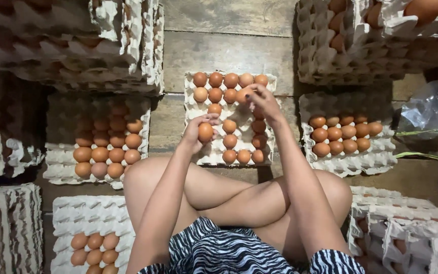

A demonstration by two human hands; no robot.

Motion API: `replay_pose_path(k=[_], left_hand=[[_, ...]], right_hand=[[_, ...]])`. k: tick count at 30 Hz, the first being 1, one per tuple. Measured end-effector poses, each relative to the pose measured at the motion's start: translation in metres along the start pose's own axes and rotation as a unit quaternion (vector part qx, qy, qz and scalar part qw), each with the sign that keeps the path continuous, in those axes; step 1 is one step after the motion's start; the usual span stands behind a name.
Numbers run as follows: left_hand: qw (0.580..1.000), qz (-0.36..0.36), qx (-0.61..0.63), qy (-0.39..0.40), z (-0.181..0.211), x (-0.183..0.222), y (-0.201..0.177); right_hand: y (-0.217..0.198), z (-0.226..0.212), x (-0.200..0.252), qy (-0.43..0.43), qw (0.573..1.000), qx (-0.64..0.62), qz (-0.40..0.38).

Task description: Sorting and arranging eggs into cardboard trays.

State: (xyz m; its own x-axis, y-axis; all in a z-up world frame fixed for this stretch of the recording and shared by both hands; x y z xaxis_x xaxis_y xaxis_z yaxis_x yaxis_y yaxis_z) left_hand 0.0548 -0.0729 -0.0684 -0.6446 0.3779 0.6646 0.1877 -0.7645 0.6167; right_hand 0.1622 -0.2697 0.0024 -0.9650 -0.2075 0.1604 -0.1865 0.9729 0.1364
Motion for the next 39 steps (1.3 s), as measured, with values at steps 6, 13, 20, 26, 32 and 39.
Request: replay_pose_path(k=[6,13,20,26,32,39], left_hand=[[0.993,-0.069,-0.077,-0.048,0.004,0.053,0.065],[0.995,-0.091,-0.038,-0.034,-0.013,0.02,0.037],[0.992,-0.129,0.001,0.015,-0.011,0.007,0.022],[0.978,-0.061,0.124,0.157,0.05,0.07,0.003],[0.936,0.071,0.159,0.305,0.123,0.162,-0.086],[0.891,0.319,-0.048,0.32,0.165,0.157,-0.243]], right_hand=[[0.077,-0.05,0.024,-0.047,0.984,-0.017,-0.17],[0.123,-0.086,0.061,-0.036,0.965,-0.017,-0.26],[0.133,-0.09,0.08,-0.064,0.963,0.011,-0.263],[0.141,-0.056,0.106,-0.049,0.972,0.046,-0.224],[0.192,-0.032,0.162,-0.138,0.92,0.224,-0.292],[0.231,-0.019,0.215,-0.26,0.818,0.481,-0.179]])
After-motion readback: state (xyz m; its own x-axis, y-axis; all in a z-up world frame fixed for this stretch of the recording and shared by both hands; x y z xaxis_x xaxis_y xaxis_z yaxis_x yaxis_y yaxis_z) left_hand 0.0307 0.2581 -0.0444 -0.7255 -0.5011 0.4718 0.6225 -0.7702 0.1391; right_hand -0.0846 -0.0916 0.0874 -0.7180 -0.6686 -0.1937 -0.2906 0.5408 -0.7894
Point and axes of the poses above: each hand's wrist, its own x-axis away from the middle knuckle, its own y-axis out of the palm, z = x × y, the point moved 10 cm from there along -x, towards the middle knuckle, and after that the axes turned 6 degrees about -y, right-handed, at the moved point
